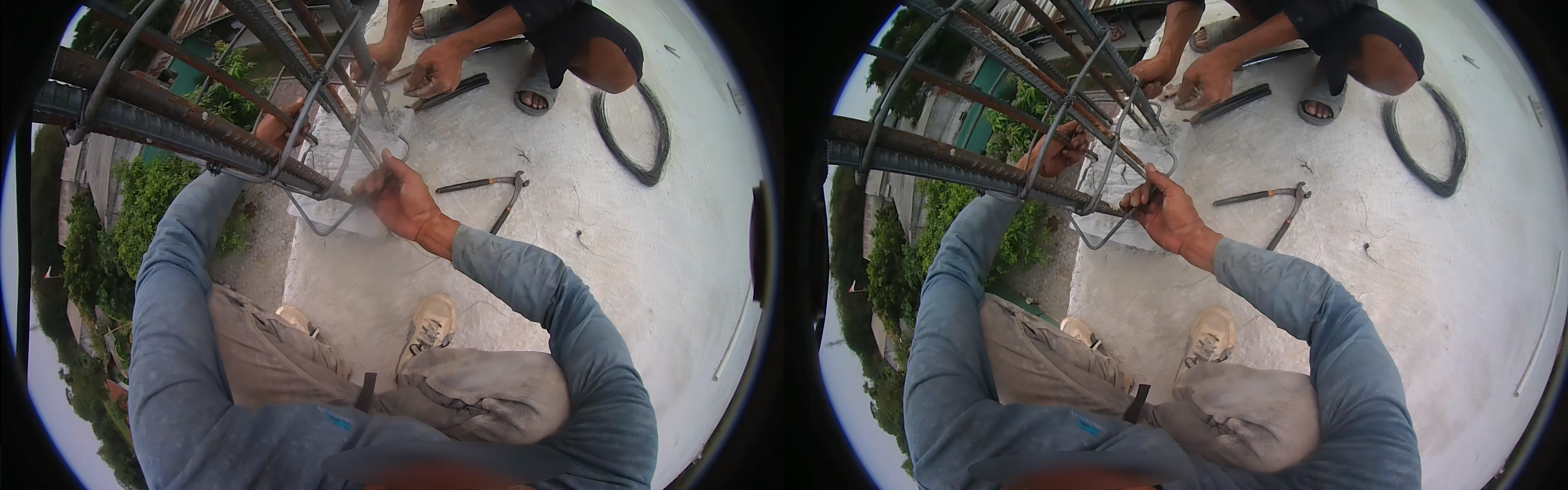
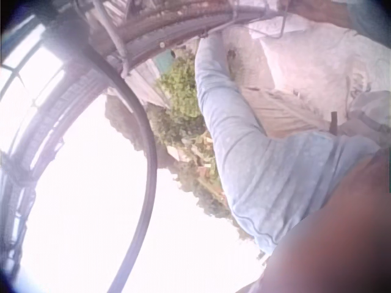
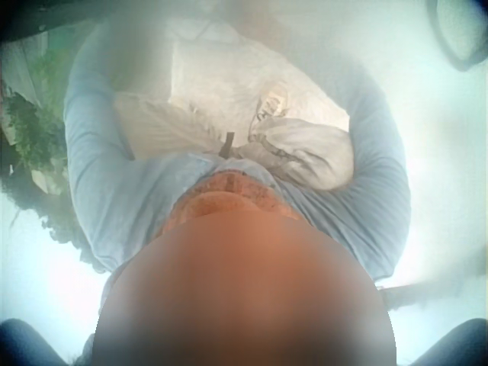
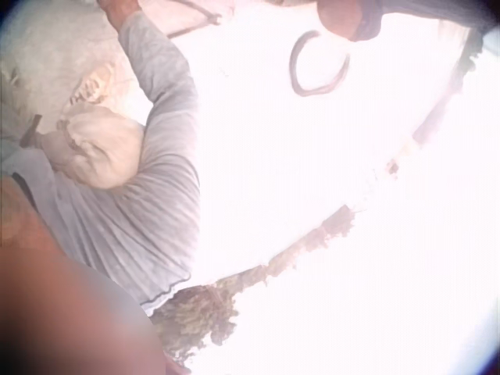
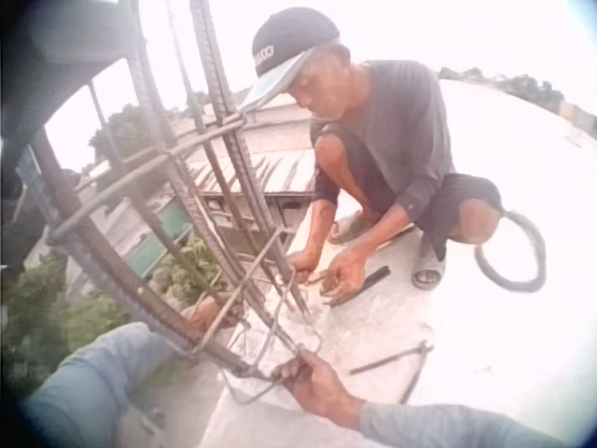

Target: The person holds a vertical rebar rod in place while another worker ties it to a rebar cage using wire. The person then uses pliers to twist and secure the wire around the rebar intersections.

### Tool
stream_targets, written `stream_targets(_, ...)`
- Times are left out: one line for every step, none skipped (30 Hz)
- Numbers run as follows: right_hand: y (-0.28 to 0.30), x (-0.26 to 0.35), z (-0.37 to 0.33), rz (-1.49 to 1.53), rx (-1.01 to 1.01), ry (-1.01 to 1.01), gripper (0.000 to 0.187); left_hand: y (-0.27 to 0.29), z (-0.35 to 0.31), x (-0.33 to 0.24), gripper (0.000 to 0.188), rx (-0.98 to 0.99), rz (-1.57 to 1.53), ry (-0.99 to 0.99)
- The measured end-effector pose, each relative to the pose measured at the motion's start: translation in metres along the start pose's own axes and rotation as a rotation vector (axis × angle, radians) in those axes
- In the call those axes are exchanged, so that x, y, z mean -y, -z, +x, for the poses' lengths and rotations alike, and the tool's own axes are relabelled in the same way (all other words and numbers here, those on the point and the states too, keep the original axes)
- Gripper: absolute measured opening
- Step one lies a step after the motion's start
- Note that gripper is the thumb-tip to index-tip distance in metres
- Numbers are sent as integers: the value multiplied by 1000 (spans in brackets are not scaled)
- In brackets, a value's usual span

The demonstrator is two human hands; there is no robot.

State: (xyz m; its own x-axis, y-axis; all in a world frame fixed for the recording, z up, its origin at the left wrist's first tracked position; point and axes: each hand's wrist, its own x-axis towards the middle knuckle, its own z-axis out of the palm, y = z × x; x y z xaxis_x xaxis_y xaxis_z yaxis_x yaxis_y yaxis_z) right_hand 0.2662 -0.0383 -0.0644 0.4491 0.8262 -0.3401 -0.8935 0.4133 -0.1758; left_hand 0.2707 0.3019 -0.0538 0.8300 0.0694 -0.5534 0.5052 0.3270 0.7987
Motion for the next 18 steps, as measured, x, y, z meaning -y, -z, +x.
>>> stream_targets(0, -1, -1, 55, 3, 3, 49, 0, -1, 2, 28, 33, -27, -16)
stream_targets(1, -3, -2, 113, 9, 1, 50, 1, -2, 1, 27, 62, -39, -23)
stream_targets(1, -4, -3, 156, 11, -2, 51, 3, -3, 2, 27, 81, -38, -38)
stream_targets(2, -5, -3, 199, 19, -1, 52, 2, -2, 3, 26, 64, -112, -11)
stream_targets(2, -6, -4, 241, 26, 3, 54, 2, 0, 4, 26, 41, -175, 9)
stream_targets(3, -6, -4, 251, 53, 16, 58, 2, -1, 4, 26, 44, -239, 25)
stream_targets(3, -6, -3, 244, 58, 5, 59, 3, -2, 3, 26, 33, -242, 21)
stream_targets(3, -6, -3, 235, 77, 7, 60, 2, -2, 4, 26, 46, -255, 20)
stream_targets(3, -6, -3, 226, 77, 20, 61, 1, -1, 3, 26, 39, -275, 31)
stream_targets(3, -6, -2, 226, 102, 24, 61, 1, -2, 3, 26, 63, -279, 5)
stream_targets(3, -6, -1, 227, 103, 30, 62, -1, -1, 2, 27, 65, -253, 8)
stream_targets(2, -7, -1, 229, 72, 22, 63, -1, -2, 2, 27, 70, -234, 17)
stream_targets(2, -8, -1, 225, 93, 42, 64, -2, -3, 2, 27, 57, -219, 28)
stream_targets(1, -8, -1, 217, 84, 46, 64, -2, -3, 2, 27, 66, -201, 28)
stream_targets(0, -9, -1, 208, 74, 48, 64, -2, -4, 2, 28, 60, -187, 28)
stream_targets(0, -9, -1, 214, 71, 47, 64, -1, -4, 2, 28, 55, -174, 27)
stream_targets(0, -9, -1, 216, 68, 43, 65, -1, -3, 2, 28, 38, -153, 21)
stream_targets(0, -10, -1, 216, 76, 52, 65, 1, -3, 2, 29, 50, -136, 17)
